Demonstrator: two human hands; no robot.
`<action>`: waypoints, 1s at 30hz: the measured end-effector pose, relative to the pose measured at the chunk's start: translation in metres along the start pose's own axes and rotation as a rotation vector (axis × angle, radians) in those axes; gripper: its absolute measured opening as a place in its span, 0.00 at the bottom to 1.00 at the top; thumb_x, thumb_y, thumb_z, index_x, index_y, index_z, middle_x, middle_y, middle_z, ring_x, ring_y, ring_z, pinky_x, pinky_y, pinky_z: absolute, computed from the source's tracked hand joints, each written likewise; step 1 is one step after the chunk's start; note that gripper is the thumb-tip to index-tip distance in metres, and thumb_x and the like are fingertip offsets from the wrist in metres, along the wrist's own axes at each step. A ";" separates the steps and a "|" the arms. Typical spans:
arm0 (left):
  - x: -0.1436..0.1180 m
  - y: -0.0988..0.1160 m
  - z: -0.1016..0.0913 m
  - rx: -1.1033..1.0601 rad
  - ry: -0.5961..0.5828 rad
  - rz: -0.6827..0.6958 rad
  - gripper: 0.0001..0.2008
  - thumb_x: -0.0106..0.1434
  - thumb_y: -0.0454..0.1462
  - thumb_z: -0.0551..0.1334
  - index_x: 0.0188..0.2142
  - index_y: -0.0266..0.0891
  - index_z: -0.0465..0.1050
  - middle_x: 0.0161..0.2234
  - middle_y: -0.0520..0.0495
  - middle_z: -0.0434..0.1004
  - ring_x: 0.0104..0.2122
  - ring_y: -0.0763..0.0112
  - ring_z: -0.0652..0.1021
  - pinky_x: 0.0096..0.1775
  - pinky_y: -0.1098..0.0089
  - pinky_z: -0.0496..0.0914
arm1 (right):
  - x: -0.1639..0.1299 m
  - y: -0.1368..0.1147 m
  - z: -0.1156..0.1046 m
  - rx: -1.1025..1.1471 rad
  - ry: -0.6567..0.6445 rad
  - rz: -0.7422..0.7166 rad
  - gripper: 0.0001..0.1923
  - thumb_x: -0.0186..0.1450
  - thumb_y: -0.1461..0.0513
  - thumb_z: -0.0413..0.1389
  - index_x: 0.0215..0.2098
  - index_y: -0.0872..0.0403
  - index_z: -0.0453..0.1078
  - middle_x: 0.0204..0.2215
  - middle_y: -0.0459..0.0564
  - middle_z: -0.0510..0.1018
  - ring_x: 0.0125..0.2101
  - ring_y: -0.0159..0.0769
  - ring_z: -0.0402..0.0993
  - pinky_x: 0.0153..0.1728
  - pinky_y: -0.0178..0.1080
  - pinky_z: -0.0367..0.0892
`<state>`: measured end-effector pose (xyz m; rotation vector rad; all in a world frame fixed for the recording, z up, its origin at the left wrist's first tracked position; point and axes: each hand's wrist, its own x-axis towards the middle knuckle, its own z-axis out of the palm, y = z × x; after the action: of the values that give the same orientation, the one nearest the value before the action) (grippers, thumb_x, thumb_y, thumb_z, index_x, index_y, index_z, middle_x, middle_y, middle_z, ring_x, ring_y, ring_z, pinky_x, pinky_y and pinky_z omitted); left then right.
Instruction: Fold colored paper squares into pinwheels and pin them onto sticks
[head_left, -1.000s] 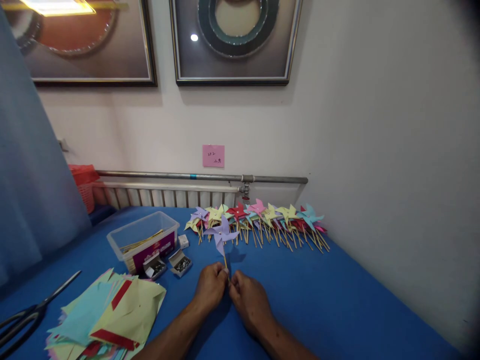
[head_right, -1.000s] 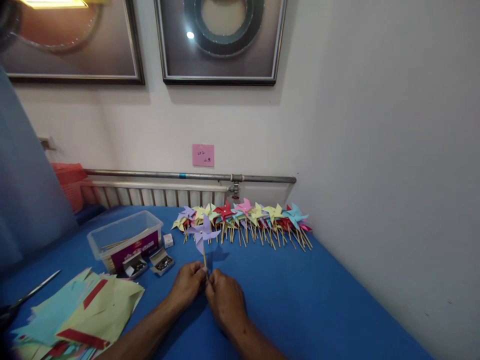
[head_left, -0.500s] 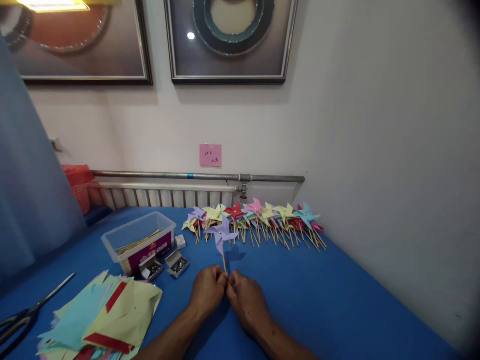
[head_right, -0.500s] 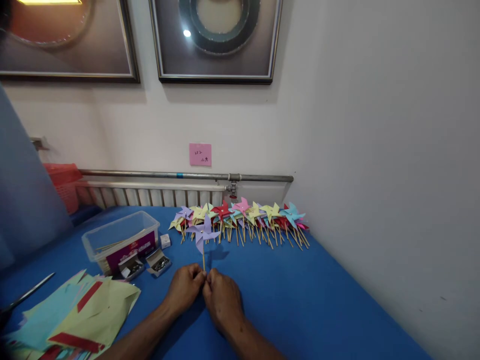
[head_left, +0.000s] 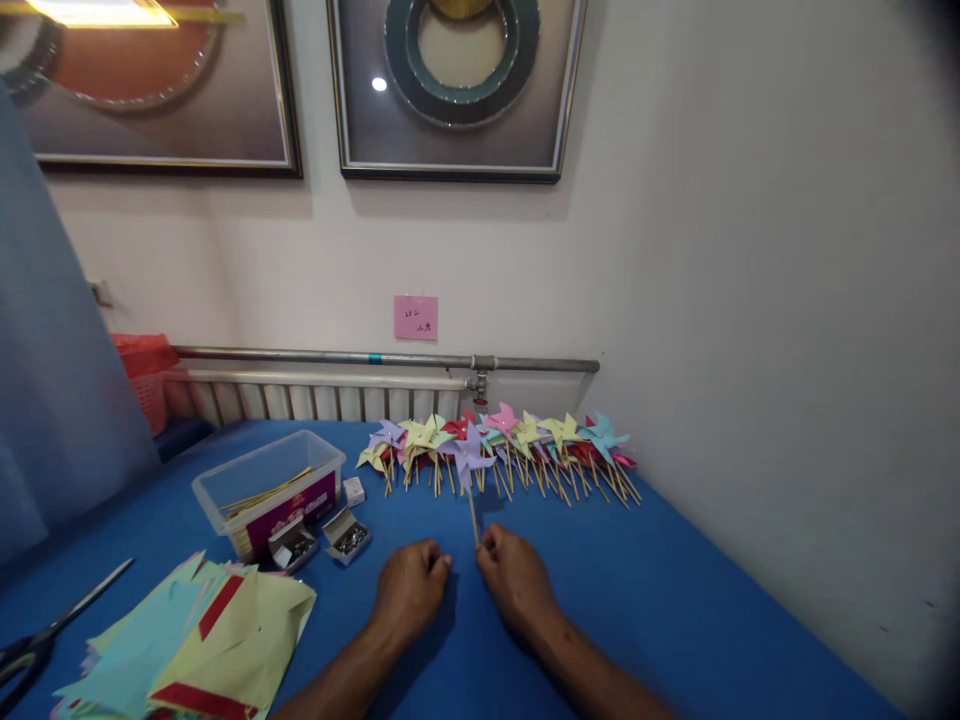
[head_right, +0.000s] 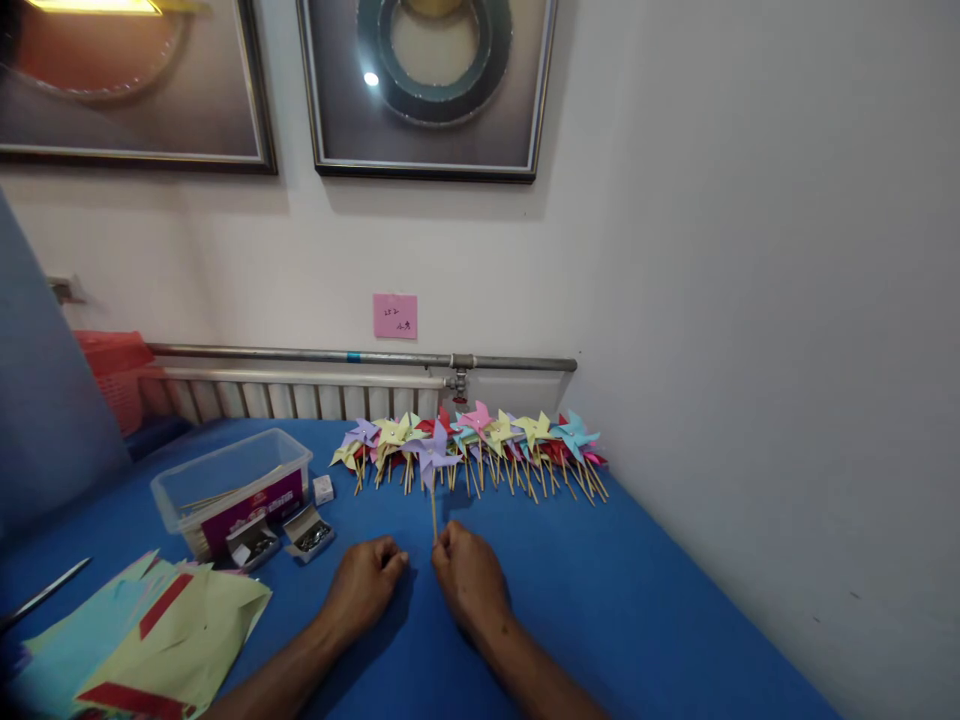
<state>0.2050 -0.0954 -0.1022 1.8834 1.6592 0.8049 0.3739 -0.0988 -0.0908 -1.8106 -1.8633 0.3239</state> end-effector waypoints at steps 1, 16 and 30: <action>-0.001 0.001 0.000 0.011 -0.003 0.005 0.12 0.63 0.39 0.57 0.26 0.38 0.72 0.23 0.51 0.74 0.26 0.71 0.71 0.30 0.70 0.54 | 0.006 0.008 -0.009 -0.041 0.017 0.008 0.09 0.67 0.62 0.50 0.34 0.53 0.73 0.28 0.49 0.81 0.29 0.34 0.75 0.28 0.33 0.54; -0.006 0.002 0.002 0.133 -0.034 0.035 0.10 0.64 0.38 0.57 0.29 0.39 0.73 0.26 0.51 0.76 0.29 0.72 0.73 0.32 0.71 0.54 | 0.083 0.110 -0.072 -0.348 0.096 0.310 0.17 0.69 0.62 0.46 0.41 0.59 0.76 0.39 0.66 0.82 0.42 0.49 0.79 0.36 0.40 0.63; -0.008 0.002 0.003 0.165 -0.029 0.064 0.10 0.64 0.38 0.57 0.28 0.40 0.72 0.28 0.50 0.78 0.30 0.71 0.74 0.32 0.70 0.54 | 0.086 0.116 -0.063 -0.410 0.123 0.325 0.17 0.71 0.60 0.45 0.45 0.59 0.74 0.39 0.65 0.82 0.43 0.49 0.80 0.39 0.41 0.66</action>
<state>0.2081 -0.1034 -0.1032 2.0595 1.7007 0.6802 0.5077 -0.0170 -0.0804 -2.3564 -1.6324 -0.0669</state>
